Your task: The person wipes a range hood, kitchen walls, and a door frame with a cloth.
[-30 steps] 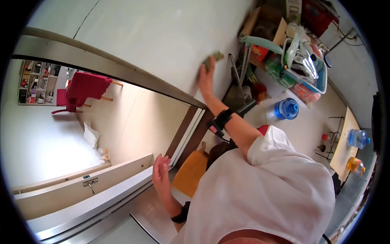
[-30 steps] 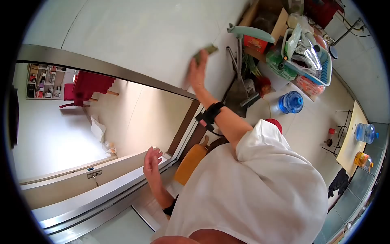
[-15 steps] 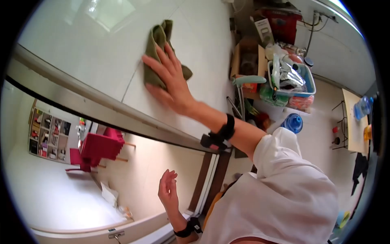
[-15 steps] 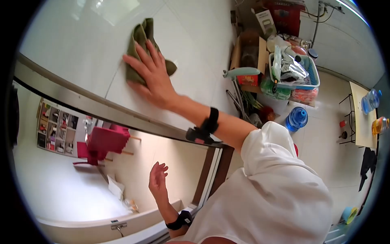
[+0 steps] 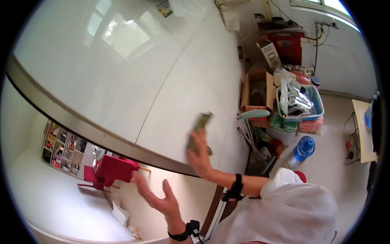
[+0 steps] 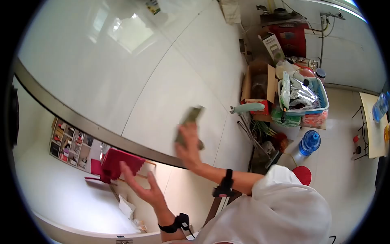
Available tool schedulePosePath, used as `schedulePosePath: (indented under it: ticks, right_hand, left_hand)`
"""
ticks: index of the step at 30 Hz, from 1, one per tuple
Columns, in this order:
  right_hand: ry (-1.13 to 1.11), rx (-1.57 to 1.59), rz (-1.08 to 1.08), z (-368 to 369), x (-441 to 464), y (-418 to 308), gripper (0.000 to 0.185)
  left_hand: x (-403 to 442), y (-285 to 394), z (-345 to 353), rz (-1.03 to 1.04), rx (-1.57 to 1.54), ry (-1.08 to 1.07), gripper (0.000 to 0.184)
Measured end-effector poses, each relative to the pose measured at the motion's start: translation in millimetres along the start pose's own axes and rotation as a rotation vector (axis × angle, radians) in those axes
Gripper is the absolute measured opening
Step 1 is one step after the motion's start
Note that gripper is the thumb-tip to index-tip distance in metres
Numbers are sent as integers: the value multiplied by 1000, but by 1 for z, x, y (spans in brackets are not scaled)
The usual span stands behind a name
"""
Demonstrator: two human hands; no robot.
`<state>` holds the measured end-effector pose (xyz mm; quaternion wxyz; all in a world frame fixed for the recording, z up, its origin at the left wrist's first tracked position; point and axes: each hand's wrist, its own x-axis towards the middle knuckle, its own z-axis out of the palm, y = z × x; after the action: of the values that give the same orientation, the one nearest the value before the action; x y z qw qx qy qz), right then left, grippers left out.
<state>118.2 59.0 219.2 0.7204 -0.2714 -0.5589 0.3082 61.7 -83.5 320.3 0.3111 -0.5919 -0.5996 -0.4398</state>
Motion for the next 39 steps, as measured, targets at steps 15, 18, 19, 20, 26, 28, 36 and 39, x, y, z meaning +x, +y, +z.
schedulePosePath:
  ticks: [15,18,19,20,26,28,36,39]
  right_hand:
    - [375,-70,574,-39,196,133,52]
    - [350,76,622,-37,187,129,54]
    - [300,95,537,-30,192,120,54]
    - [259,80,402,-25,203,93,54]
    - [212,62,51,-37,339,84,46]
    - [374,32,299,-46,356,141,48]
    - [607,-327,1074,-53,256,298,54]
    - [565,144,929,-60,297,196,53]
  left_hand:
    - [84,1,89,63,34,227,92]
    - [82,0,93,15,-30,246,94]
    - [82,0,95,8,-34,242,94]
    - [80,0,95,1,-28,251,93]
    - [79,3,98,-41,-39,279,90]
    - [79,3,97,-51,11,259,89]
    - [78,2,98,-16,-61,232,85]
    - [76,-2,101,-37,-97,247,85]
